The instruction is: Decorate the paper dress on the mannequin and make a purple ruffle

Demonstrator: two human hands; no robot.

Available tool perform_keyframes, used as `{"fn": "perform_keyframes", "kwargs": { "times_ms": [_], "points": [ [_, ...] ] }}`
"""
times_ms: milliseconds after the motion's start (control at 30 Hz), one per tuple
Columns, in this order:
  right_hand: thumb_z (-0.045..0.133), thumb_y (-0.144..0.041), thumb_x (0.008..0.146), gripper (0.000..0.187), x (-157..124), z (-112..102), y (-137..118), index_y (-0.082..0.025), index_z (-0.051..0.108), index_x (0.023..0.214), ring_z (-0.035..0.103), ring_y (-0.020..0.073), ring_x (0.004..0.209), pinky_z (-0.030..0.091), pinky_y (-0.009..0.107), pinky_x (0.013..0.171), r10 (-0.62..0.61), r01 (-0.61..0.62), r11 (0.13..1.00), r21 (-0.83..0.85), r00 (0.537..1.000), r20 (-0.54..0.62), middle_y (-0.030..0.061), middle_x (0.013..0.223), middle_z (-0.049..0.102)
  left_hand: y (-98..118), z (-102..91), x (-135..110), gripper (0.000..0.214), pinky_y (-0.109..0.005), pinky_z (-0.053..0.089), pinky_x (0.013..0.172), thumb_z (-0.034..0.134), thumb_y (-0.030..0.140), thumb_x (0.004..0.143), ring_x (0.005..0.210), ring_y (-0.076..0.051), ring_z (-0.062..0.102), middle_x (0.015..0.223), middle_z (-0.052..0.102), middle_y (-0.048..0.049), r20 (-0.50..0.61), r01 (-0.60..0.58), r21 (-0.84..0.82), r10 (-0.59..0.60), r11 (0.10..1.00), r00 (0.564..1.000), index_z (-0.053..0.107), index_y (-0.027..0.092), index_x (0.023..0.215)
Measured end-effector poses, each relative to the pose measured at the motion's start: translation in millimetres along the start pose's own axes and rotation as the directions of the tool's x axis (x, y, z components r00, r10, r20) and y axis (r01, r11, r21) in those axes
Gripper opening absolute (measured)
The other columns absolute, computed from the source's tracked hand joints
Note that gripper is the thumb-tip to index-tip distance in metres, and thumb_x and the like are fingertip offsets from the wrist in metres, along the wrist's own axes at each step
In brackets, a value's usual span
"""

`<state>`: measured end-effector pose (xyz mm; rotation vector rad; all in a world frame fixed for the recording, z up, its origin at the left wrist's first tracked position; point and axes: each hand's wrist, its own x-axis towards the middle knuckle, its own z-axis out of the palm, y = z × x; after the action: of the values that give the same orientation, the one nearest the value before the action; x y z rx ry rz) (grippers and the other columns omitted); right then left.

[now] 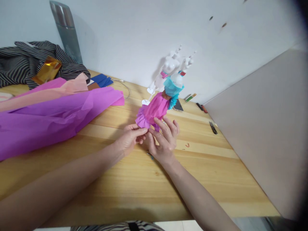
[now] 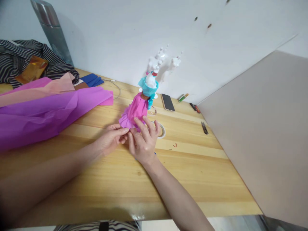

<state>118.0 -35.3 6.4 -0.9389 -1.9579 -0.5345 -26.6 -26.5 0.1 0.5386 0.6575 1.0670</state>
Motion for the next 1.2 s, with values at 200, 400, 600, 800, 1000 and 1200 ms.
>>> {"fn": "perform_keyframes", "kwargs": {
  "times_ms": [200,400,600,800,1000,1200],
  "points": [
    [0.061,-0.017,0.081,0.01,-0.6,-2.1,-2.0,-0.022,0.065,0.088,0.053,0.0295,0.122,0.033,0.057,0.104,0.047,-0.048,0.998,0.052,0.999,0.005,0.0058,0.119,0.066,0.1,1.4,-0.7,0.028,-0.02,0.033,0.046,0.084,0.028,0.056,0.049,-0.007,0.049,0.059,0.06,-0.0001,0.012,-0.001,-0.004,0.001,1.0,1.0,0.068,0.011,0.071],
    [0.058,-0.016,0.082,0.013,-2.1,-2.6,-1.9,-0.022,0.065,0.091,0.051,0.0299,0.123,0.032,0.058,0.105,0.036,-0.037,0.998,0.056,0.999,0.022,0.006,0.122,0.065,-1.1,3.9,-1.1,0.026,-0.02,0.034,0.047,0.083,0.024,0.056,0.048,-0.006,0.049,0.061,0.062,-0.0009,-0.008,-0.026,0.029,0.026,0.999,1.0,0.069,0.01,0.073],
    [0.058,-0.017,0.082,0.011,-1.6,-2.5,-3.1,-0.022,0.065,0.089,0.051,0.0298,0.124,0.032,0.058,0.105,0.044,-0.045,0.998,0.054,0.999,0.021,0.0063,0.121,0.065,-1.4,4.6,-0.7,0.021,-0.02,0.032,0.046,0.081,0.02,0.057,0.046,-0.006,0.048,0.058,0.061,-0.001,-0.032,-0.029,0.028,0.03,0.999,0.999,0.067,0.01,0.069],
    [0.056,-0.013,0.082,0.014,4.7,-7.8,-5.4,-0.021,0.064,0.09,0.055,0.0295,0.118,0.04,0.056,0.099,0.061,-0.057,0.99,0.131,0.998,-0.031,0.0079,0.117,0.065,-0.7,6.7,-1.3,0.022,-0.02,0.032,0.045,0.08,0.021,0.055,0.047,-0.006,0.048,0.057,0.06,0.0001,-0.026,-0.029,0.01,0.03,1.0,0.999,0.068,0.01,0.07],
    [0.061,-0.012,0.078,0.021,6.3,-6.4,-2.2,-0.02,0.061,0.098,0.057,0.0296,0.116,0.047,0.051,0.094,0.125,-0.111,0.98,0.168,0.99,-0.071,0.0105,0.116,0.063,-0.9,5.7,-0.7,0.017,-0.021,0.031,0.046,0.077,0.017,0.058,0.047,-0.007,0.048,0.055,0.057,0.001,-0.027,-0.038,0.027,0.039,0.999,0.999,0.066,0.011,0.069],
    [0.063,-0.011,0.077,0.035,4.3,-1.6,-2.4,-0.021,0.057,0.11,0.06,0.0238,0.097,0.051,0.043,0.083,0.115,-0.104,0.985,0.14,0.991,-0.072,0.0096,0.103,0.063,-1.7,6.1,0.8,0.014,-0.02,0.033,0.046,0.075,0.014,0.058,0.048,-0.007,0.049,0.055,0.058,0.0005,-0.025,-0.045,0.001,0.045,0.999,0.999,0.064,0.011,0.066]
  ]
}}
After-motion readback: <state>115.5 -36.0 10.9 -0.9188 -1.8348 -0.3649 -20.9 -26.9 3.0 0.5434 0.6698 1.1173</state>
